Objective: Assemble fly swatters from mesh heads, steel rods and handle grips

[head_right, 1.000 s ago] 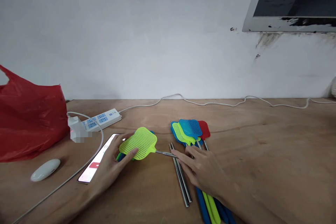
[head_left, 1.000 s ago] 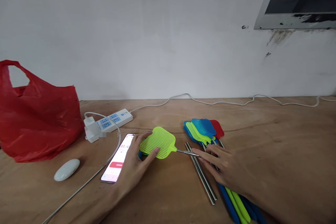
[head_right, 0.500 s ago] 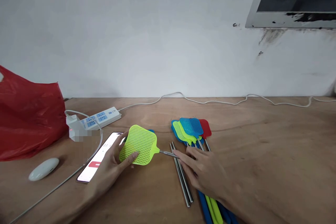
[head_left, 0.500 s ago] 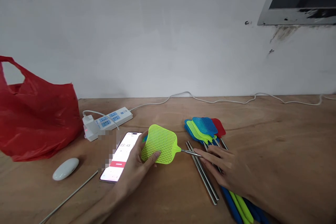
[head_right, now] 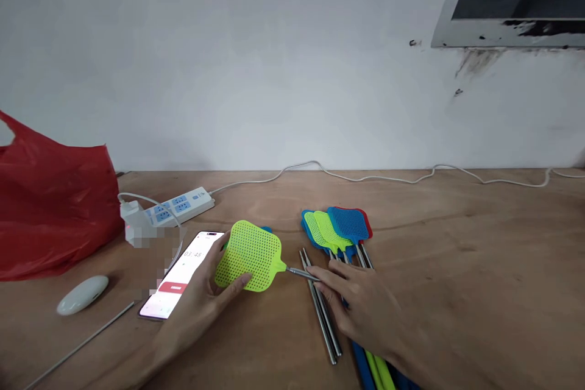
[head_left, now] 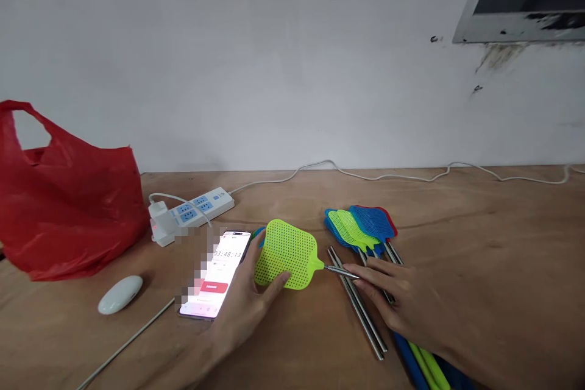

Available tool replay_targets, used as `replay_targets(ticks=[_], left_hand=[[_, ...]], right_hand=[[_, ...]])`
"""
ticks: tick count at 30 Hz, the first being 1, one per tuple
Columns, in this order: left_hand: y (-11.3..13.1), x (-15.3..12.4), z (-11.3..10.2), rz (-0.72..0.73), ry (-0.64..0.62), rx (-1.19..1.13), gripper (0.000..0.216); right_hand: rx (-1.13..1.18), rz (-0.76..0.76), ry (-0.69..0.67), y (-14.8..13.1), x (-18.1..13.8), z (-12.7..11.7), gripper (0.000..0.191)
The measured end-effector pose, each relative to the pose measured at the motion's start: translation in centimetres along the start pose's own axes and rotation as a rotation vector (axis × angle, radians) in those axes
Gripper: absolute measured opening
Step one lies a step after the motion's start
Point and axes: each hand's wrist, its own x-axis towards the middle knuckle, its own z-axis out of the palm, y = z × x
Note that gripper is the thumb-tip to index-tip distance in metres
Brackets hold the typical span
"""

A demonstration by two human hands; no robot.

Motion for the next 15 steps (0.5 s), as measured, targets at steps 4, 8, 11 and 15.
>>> replay_targets(ticks=[4, 8, 11, 15], left_hand=[[0.8, 0.1, -0.4, 0.224, 0.116, 0.344, 0.076], [2.6, 0.0, -0.8, 0.612, 0.052, 0.558, 0.055], [3.5, 0.3, -0.8, 0.787, -0.061, 0.617, 0.025], [3.8, 0.7, -0.8, 0.906, -0.167, 0.684, 0.021]], right_hand=[[-0.009, 0.105, 0.047, 0.2, 0.3, 0.1, 0.025], [0.038, 0.157, 0.071, -0.4, 0.0, -0.2, 0.020], [0.114, 0.119, 0.014, -1.5, 0.1, -0.7, 0.019], [0.152, 0.013, -0.017, -2.5, 0.6, -1.1, 0.022]])
